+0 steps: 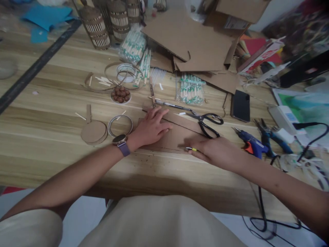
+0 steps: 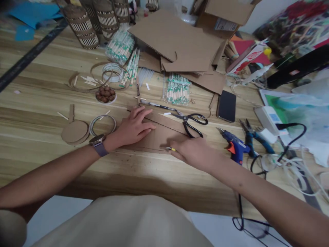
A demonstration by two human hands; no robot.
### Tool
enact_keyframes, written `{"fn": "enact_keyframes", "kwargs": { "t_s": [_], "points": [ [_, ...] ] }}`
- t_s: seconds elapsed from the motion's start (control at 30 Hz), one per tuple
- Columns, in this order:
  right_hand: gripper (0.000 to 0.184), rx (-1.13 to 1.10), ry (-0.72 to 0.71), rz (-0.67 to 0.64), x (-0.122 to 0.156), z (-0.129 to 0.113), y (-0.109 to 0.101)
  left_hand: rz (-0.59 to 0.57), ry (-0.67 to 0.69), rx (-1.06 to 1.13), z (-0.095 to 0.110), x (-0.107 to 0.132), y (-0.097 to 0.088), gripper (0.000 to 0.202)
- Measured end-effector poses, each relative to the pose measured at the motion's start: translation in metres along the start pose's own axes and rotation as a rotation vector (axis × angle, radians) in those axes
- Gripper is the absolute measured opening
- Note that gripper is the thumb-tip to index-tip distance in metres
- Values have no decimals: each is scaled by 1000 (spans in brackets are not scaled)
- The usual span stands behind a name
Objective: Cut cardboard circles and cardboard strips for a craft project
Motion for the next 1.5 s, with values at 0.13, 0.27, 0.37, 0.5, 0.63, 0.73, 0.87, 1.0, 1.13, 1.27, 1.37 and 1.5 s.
{"fn": "enact_keyframes", "kwargs": {
  "t_s": [0.13,0.27,0.37,0.5,0.63,0.73,0.87,1.0,1.13,1.27,1.37,1.5],
  "points": [
    [32,-3,-5,42,-13,-11,-5,1,-56,40,7,-2,5,24],
    [34,83,13,-94,-42,-43,-14,7,-142,106,6,-5,8,25],
    [35,142,26,-111,-60,-61,-18,-11,-154,153,-4,-5,5,27],
    [35,173,13,-62,-71,-71,-19,-22,-46,95,-14,-1,0,30],
    [32,214,1,-47,-74,-75,-21,-41,16,7,-12,3,1,36],
    [30,217,-13,-71,-75,-77,-23,-42,12,-36,-10,3,3,37],
    [40,275,-44,-107,-75,-81,-24,-39,21,-62,-9,3,1,34],
    [44,305,-31,-119,-76,-83,-26,-26,20,-54,-7,3,-2,32],
    [42,290,-29,-124,-76,-83,-28,-42,9,-73,-6,2,-3,32],
    [40,230,-32,-144,-74,-82,-28,-60,-12,-68,-6,1,-2,32],
    [39,215,-26,-146,-74,-82,-26,-55,-13,-49,-7,1,-1,31],
    [35,214,-14,-122,-75,-82,-23,-49,-3,-69,-7,1,0,30]
  ]
}}
Point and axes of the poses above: each hand's wrist, its own x-axis away from the middle knuckle, its own y-axis out of the palm, z = x × y, the point moved 2 cm from there along -x, towards the middle knuckle, and after that the axes turned 5 degrees about -y, right-handed, at the moved point
